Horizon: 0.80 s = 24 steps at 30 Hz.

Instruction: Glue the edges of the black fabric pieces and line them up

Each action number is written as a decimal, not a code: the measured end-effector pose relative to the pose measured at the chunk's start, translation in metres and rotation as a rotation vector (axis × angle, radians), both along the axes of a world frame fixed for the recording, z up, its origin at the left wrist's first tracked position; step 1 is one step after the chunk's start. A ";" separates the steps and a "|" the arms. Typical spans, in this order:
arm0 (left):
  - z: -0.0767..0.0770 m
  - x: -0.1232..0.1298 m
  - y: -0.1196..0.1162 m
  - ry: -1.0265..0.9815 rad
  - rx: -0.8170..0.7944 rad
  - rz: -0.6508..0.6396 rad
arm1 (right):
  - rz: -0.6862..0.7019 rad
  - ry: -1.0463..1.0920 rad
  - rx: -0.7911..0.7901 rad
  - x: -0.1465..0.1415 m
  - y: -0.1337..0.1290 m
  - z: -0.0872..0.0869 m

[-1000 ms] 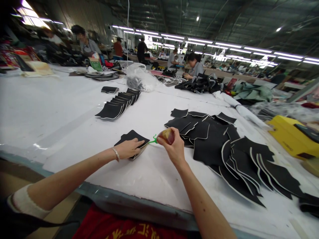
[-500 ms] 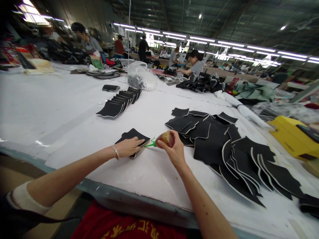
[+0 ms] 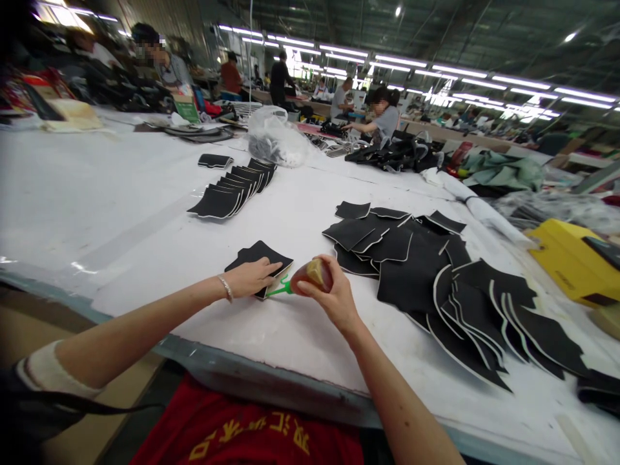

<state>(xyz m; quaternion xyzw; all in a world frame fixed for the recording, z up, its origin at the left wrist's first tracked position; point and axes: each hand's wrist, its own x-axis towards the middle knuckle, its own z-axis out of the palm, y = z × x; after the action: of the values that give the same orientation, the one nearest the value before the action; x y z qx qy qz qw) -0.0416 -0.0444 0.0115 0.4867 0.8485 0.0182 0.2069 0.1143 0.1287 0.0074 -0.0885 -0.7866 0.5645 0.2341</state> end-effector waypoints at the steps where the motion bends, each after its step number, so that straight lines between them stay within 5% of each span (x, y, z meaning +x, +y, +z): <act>1: -0.001 0.000 0.000 0.005 0.000 -0.008 | -0.017 0.009 0.009 0.000 0.001 0.000; 5: -0.003 -0.001 -0.001 0.025 0.007 -0.030 | -0.128 0.033 0.042 0.000 0.001 -0.002; 10: -0.005 -0.003 -0.002 0.052 0.037 -0.051 | 0.044 -0.036 -0.074 0.006 -0.003 -0.004; 16: -0.007 -0.002 -0.001 0.012 0.047 -0.065 | -0.080 0.008 -0.048 0.001 0.010 -0.006; 21: -0.004 0.000 0.000 -0.028 0.023 -0.003 | 0.055 -0.064 -0.114 0.002 0.007 -0.009; 24: -0.003 0.000 0.000 -0.032 0.025 0.005 | -0.007 -0.038 -0.083 -0.002 0.014 -0.010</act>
<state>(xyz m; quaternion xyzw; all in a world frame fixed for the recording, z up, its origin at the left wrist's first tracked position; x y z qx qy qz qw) -0.0419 -0.0442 0.0083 0.4866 0.8461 0.0371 0.2145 0.1122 0.1428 -0.0028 -0.1113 -0.7664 0.5942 0.2173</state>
